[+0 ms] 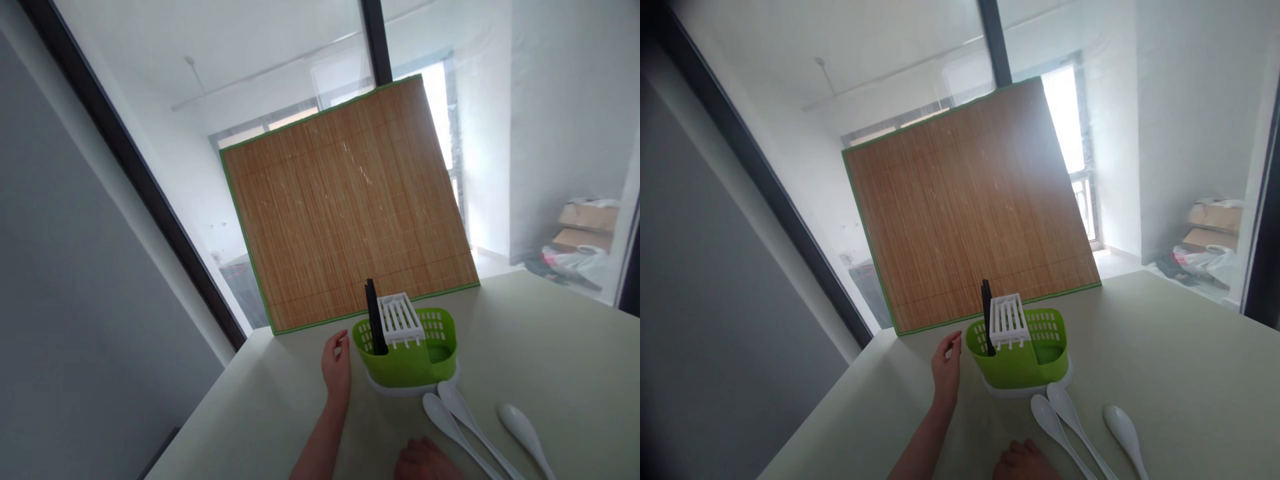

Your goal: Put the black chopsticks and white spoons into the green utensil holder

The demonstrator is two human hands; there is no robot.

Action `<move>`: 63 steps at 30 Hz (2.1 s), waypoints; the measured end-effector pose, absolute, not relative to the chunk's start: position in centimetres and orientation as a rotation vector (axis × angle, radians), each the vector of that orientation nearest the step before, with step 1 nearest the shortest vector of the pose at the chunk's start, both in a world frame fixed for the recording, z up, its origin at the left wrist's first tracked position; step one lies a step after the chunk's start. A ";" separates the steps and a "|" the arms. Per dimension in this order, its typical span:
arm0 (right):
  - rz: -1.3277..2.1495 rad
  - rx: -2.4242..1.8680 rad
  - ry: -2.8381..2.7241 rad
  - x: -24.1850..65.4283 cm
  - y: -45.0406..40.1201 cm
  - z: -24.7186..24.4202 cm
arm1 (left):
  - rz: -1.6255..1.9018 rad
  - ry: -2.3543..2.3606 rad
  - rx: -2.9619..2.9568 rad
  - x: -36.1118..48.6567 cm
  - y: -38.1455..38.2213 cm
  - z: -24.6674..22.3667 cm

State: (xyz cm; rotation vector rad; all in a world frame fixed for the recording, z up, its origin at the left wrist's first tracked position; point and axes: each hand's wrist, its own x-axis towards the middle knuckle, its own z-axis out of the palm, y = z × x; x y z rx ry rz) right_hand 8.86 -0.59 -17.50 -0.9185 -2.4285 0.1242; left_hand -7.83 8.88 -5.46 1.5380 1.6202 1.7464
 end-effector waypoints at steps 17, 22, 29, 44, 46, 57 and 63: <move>-0.285 -1.661 -2.497 16.5 0.0 -11.7 | 1.750 1.550 1.569 -5.8 2.4 -10.5; 0.040 -1.618 -2.488 15.7 0.2 -11.5 | 1.705 1.500 1.601 -5.1 1.9 -10.3; 0.314 -1.658 -2.397 15.1 0.5 -11.0 | 1.628 1.444 1.598 -4.7 1.5 -10.2; 1.150 -0.973 -1.807 13.5 1.1 -10.2 | 1.534 1.119 2.024 -3.2 -0.6 -10.0; 1.168 -0.946 -1.810 13.4 1.1 -10.3 | 1.539 1.190 2.045 -2.7 -0.7 -10.1; 1.252 -0.874 -1.791 13.3 1.2 -10.7 | 1.648 1.386 2.144 -1.7 -1.0 -9.5; 1.283 -0.907 -1.787 13.2 1.2 -10.6 | 1.691 1.421 2.001 -1.9 -1.0 -7.0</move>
